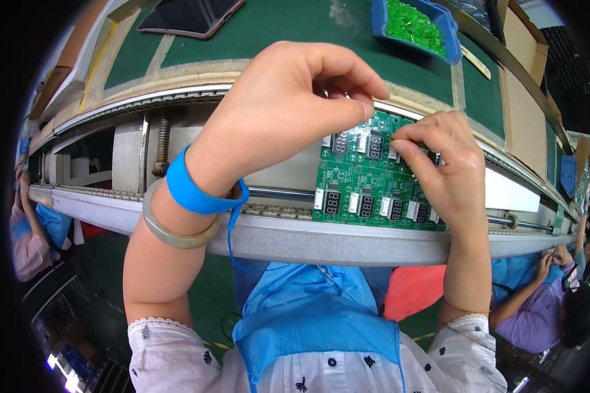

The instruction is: The person inserts small green electronic components into a green circuit board. They pick the components from their left hand and place them into specific slots on the board, which is positioned on a workbench. The person works methodically across the board, filling the designated areas with the green parts.

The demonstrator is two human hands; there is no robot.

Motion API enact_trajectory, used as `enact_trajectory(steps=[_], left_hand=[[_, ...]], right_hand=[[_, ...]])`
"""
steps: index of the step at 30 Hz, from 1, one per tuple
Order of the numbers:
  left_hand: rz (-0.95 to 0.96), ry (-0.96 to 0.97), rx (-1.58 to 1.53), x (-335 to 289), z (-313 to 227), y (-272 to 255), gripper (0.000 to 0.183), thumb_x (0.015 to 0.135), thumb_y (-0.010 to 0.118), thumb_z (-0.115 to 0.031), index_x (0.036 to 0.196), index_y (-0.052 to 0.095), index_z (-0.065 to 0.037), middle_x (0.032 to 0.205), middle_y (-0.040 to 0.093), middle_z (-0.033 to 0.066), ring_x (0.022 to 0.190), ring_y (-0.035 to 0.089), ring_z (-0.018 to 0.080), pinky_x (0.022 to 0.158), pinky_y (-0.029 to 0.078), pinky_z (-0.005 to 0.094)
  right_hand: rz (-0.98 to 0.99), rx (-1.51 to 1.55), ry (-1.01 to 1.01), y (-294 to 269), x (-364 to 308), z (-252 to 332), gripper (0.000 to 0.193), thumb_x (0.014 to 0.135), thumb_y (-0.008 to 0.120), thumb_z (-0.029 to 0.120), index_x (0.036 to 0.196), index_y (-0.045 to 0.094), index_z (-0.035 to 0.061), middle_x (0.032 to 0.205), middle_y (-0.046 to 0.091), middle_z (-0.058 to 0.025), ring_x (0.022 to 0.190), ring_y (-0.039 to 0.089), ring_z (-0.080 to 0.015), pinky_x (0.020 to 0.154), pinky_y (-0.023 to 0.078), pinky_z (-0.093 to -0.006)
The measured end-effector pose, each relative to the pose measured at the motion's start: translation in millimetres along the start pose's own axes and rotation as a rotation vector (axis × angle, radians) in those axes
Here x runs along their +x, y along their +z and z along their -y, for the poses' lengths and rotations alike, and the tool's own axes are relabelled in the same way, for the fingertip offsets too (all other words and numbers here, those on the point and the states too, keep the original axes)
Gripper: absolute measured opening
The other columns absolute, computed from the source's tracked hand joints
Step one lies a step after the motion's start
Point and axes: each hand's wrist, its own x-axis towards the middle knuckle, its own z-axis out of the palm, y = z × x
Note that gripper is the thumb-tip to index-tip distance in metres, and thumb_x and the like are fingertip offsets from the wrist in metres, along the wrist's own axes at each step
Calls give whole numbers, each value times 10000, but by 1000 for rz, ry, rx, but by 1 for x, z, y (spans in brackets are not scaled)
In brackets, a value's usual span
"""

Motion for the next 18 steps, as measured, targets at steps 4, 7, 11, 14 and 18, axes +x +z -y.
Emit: enact_trajectory(steps=[4, 7, 11, 14, 18], left_hand=[[0, 34, 46, 0, 0, -1, 227, 861, 708, -81, 1065, 707, 19, 918, 699, 39, 869, 641, 94, 795, 523, 241], [6, 58, 36, 0, 2, -2, 229, 857, 706, -78, 1065, 709, 17, 914, 695, 37, 868, 635, 92, 794, 521, 244], [-4, 79, 15, 0, 3, -1, 217, 858, 701, -77, 1058, 715, 8, 902, 689, 28, 858, 630, 87, 787, 519, 243], [-12, 58, 17, -1, 2, -1, 207, 859, 699, -77, 1050, 719, 1, 897, 688, 24, 846, 628, 82, 778, 517, 239], [-19, 56, 23, -1, 2, 0, 202, 860, 698, -76, 1046, 721, -1, 890, 687, 20, 832, 625, 76, 769, 514, 233]], right_hand=[[2, -35, -5, 4, 1, 1, 93, 758, 765, 89, 834, 722, 56, 782, 618, -62, 811, 572, -269, 732, 460, -372], [6, -56, -7, 4, 0, 3, 95, 755, 762, 90, 834, 721, 56, 782, 612, -64, 813, 572, -270, 742, 459, -374], [20, -94, -15, 4, 0, 5, 93, 754, 759, 95, 829, 717, 62, 787, 611, -62, 820, 575, -268, 756, 456, -377], [22, -122, -27, 5, 0, 7, 94, 754, 758, 100, 829, 715, 66, 791, 611, -61, 825, 578, -267, 760, 454, -378], [16, -148, -47, 5, 0, 10, 101, 750, 759, 100, 833, 713, 66, 796, 613, -60, 824, 579, -270, 760, 453, -382]])
